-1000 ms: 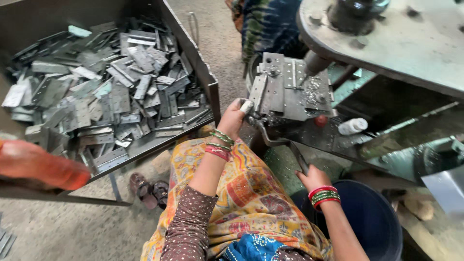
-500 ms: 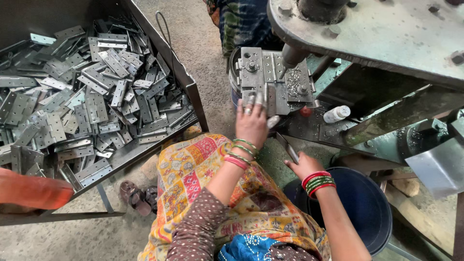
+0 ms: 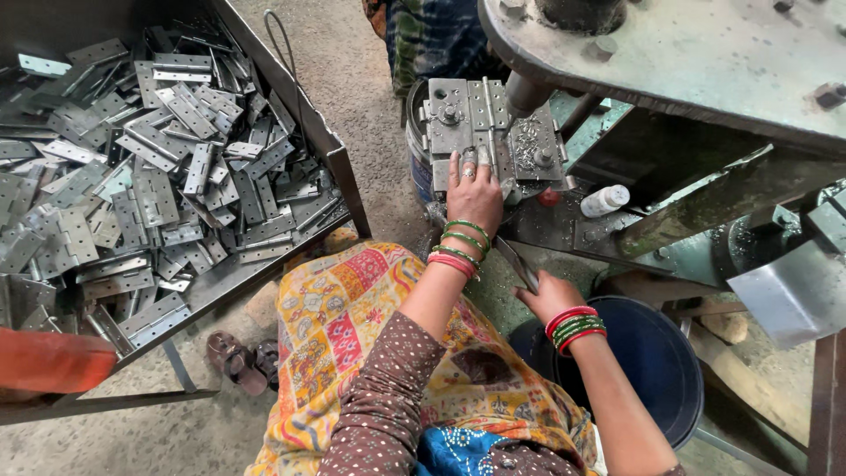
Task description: The person repeatedly picks up metal hinge pieces from a bin, places them into a manual punching machine, and operates the lever to process them. The processed pieces are then returned to the bin. The task is performed continuously throughout the clip.
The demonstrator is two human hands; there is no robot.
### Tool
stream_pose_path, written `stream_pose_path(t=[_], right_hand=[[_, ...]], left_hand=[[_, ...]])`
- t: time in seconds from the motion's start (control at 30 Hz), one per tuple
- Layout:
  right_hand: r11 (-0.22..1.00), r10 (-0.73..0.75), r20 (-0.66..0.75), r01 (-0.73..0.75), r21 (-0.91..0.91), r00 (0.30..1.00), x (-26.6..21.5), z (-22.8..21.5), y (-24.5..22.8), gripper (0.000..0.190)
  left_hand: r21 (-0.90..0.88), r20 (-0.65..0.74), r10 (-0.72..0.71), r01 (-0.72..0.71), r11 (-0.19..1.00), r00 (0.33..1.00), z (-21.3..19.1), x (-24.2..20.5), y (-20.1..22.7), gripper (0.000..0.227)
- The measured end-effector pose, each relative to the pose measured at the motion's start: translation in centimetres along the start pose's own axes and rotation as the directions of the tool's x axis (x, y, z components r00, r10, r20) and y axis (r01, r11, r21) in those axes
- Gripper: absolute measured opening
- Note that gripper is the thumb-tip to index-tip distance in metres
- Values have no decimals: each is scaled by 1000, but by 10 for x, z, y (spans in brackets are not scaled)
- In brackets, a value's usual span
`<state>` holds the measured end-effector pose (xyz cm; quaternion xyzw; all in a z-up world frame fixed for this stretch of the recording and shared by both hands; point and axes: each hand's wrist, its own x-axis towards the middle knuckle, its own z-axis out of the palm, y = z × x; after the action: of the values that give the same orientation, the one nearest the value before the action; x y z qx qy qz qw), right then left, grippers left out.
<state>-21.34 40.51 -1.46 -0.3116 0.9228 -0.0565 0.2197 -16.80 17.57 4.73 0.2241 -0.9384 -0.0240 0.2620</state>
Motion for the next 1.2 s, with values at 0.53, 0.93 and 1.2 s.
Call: stream_pose_path(t=[0.53, 0.93, 1.2], right_hand=[[979, 45, 65, -58, 198, 997, 6, 73, 20, 46], [995, 2, -76, 5, 97, 997, 0, 80, 16, 51], [999, 33, 6, -33, -7, 999, 18, 38, 22, 62]], left_hand=[[-5, -46, -7, 7, 1000, 999, -3, 8, -2, 27], [-36, 66, -48, 50, 998, 997, 22, 22, -13, 27], [-3, -100, -36, 35, 999, 994, 16, 20, -9, 27]])
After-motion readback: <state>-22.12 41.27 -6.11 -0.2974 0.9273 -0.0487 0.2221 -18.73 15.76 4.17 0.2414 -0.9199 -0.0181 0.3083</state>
